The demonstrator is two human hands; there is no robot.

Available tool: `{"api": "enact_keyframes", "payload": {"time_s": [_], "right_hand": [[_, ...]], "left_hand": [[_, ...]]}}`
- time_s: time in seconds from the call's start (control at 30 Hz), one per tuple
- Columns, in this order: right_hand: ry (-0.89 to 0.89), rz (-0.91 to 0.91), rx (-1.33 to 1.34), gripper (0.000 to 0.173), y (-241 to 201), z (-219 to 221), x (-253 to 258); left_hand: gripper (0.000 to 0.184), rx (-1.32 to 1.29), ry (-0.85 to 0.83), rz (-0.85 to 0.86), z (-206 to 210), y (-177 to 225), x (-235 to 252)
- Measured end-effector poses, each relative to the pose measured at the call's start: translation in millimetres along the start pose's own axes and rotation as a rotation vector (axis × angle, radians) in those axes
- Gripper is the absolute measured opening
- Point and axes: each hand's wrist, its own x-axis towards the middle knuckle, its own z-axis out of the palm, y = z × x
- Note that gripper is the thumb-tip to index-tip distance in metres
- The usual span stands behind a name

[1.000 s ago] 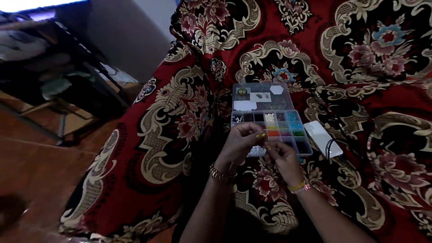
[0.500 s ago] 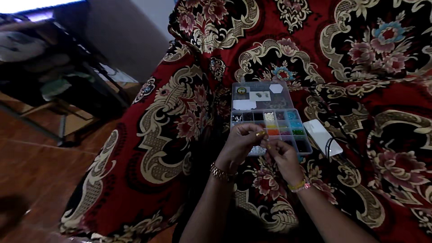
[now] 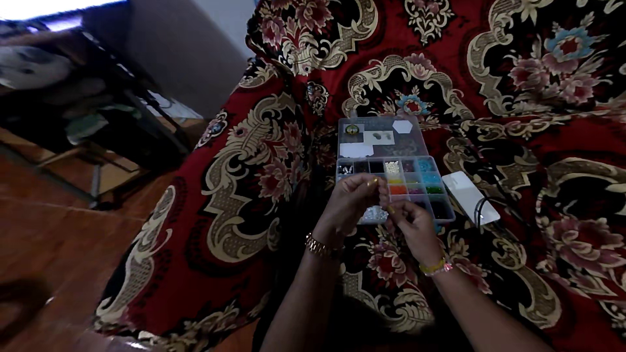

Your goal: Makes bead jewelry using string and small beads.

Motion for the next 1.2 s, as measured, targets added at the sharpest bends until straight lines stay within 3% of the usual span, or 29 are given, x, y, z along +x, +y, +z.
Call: {"api": "enact_keyframes", "payload": {"time_s": [0.07, 0.23, 0.33, 0.47, 0.73, 1.2], "right_hand": [[-0.005, 0.006, 0.0, 0.015, -0.5, -1.6, -0.6], [0.001, -0.02, -0.029, 0.015, 2.6, -3.5, -1.1], [0.0, -0.055, -0.064, 0.013, 2.3, -4.0, -0.9], [0.006, -0.135, -0.139, 0.012, 9.4, -8.4, 1.2], [0.006, -0.095, -0.095, 0.013, 12.3, -10.0, 2.7], [0.026, -0.043, -0.034, 0.012, 8.7, -7.3, 3.2]], "left_hand": [[0.024, 0.175, 0.059, 0.048, -3.3, 0.8, -1.5], [0.004, 0.728, 0.2, 0.169, -21.0, 4.3, -5.4], [0.01, 1.099, 0.272, 0.148, -27.6, 8.6, -5.7], [0.007, 1.453, 0.18, 0.228, -43.9, -6.1, -3.1], [0.006, 1.544, -0.039, 0.087, -46.2, -29.2, 1.9], [0.004, 1.653, -0.04, 0.025, -35.2, -40.6, 1.1]]}}
